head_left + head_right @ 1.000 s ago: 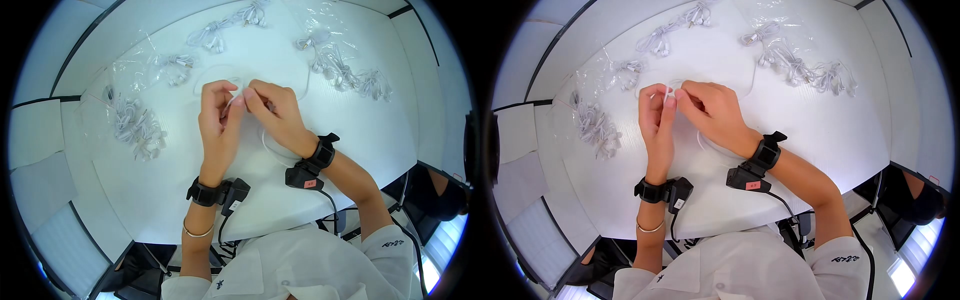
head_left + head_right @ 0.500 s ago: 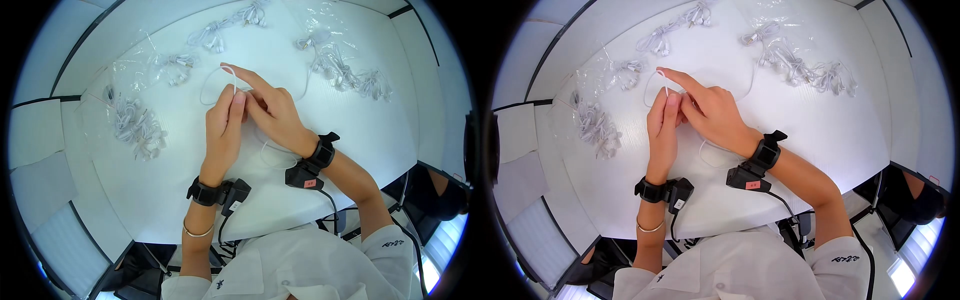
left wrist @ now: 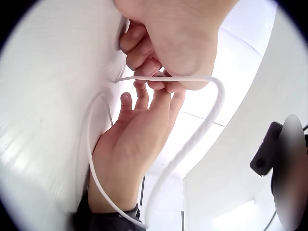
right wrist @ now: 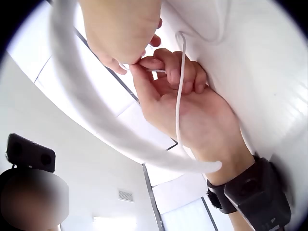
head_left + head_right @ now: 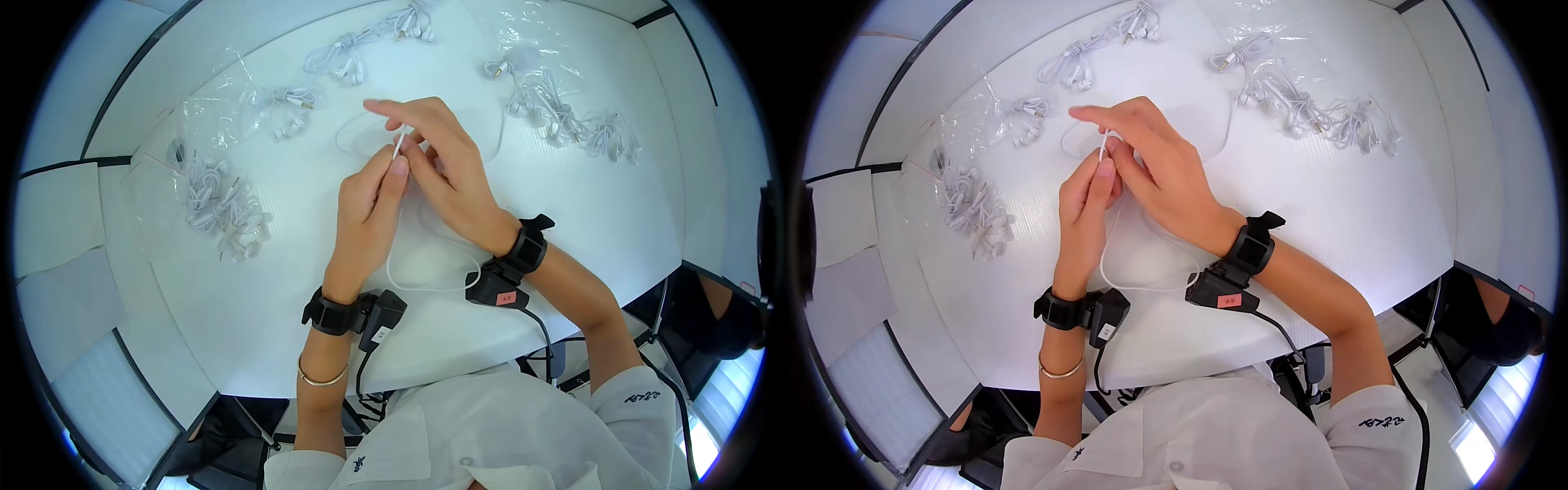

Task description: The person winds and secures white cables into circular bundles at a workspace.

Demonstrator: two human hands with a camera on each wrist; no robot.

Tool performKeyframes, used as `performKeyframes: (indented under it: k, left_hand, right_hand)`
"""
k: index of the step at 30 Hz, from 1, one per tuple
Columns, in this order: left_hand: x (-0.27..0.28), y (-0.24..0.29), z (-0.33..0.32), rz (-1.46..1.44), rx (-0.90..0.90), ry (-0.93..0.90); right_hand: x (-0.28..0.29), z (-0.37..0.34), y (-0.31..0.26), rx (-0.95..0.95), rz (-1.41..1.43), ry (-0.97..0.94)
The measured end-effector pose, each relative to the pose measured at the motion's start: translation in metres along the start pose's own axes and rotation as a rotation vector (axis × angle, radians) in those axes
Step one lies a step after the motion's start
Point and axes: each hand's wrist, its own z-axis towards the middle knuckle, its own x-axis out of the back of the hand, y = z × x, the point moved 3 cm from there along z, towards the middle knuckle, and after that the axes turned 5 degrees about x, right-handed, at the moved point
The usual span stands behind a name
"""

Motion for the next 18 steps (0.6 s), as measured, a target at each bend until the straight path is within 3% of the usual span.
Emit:
performKeyframes:
  k: [7, 11, 14, 18]
  left_hand:
    - [0.002, 0.004, -0.001, 0.02, -0.121, 0.145]
    - [0.005, 0.008, -0.002, -0.055, -0.192, 0.377]
    - [0.01, 0.006, -0.004, -0.01, -0.239, 0.461]
    - [0.013, 0.0, 0.001, 0.015, -0.302, 0.548]
  right_hand:
    - [0.001, 0.0, -0.001, 0.051, -0.008, 0.075]
    - [0.003, 0.003, 0.001, 0.269, -0.212, 0.073]
    - [-0.002, -0.004, 0.006, -0.021, 0.128, -0.073]
    - [-0.005, -0.005, 0.003, -0.132, 0.19, -0.078]
